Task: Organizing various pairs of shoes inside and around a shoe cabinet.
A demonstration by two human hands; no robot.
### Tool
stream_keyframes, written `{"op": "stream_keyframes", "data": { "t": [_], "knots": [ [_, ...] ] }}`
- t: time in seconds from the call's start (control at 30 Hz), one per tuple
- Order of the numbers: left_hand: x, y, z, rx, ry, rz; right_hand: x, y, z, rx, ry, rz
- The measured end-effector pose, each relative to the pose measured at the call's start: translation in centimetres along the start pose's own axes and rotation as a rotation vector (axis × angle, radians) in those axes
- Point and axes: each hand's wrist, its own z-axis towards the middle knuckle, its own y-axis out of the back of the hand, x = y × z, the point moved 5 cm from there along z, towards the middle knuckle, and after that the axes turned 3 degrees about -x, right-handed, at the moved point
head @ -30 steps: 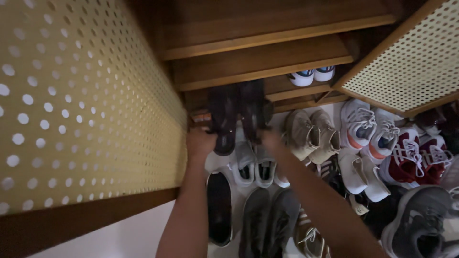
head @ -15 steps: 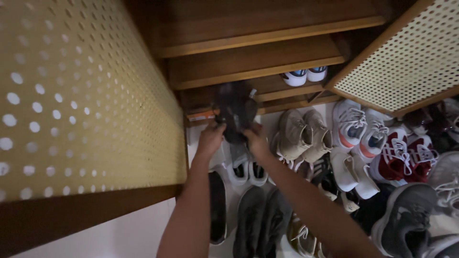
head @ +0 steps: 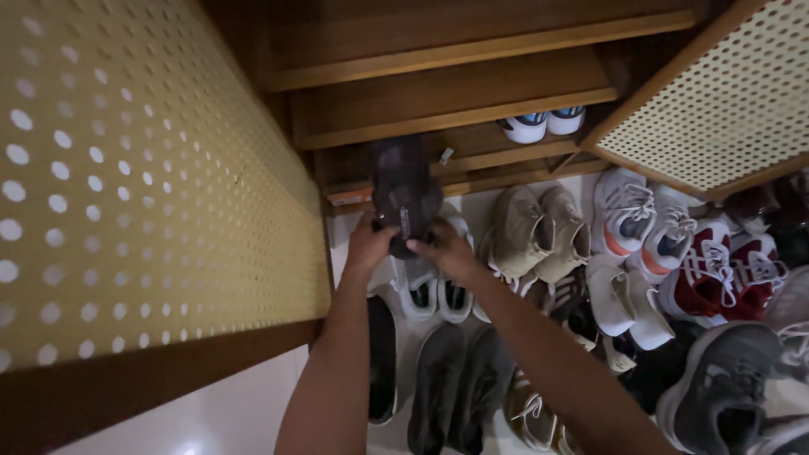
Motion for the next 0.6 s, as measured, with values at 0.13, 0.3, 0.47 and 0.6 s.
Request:
{"op": "stream_keyframes", "data": {
  "t": [0.13,0.3,0.47,0.6],
  "knots": [
    [-0.9,0.1,-1.5,0.059,0.127,-0.093,-1.9,-0.3,0.4,0.04,-0.032,0.045],
    [-0.1,-0.3,-1.6,0.065,0.104,-0.152,-4.9,0.7,1.3,-0.096,-0.239,0.396],
    [0.5,-0.6,-1.0,0.128,0.2,-0.432,-11.1,1.2,3.9,-0.165,-0.134,0.527],
    [-0.5,0.0,-1.1,0.161,0.208,-0.53,-9.3,1.4,4.0,-0.224,0.005,0.574]
  ]
}}
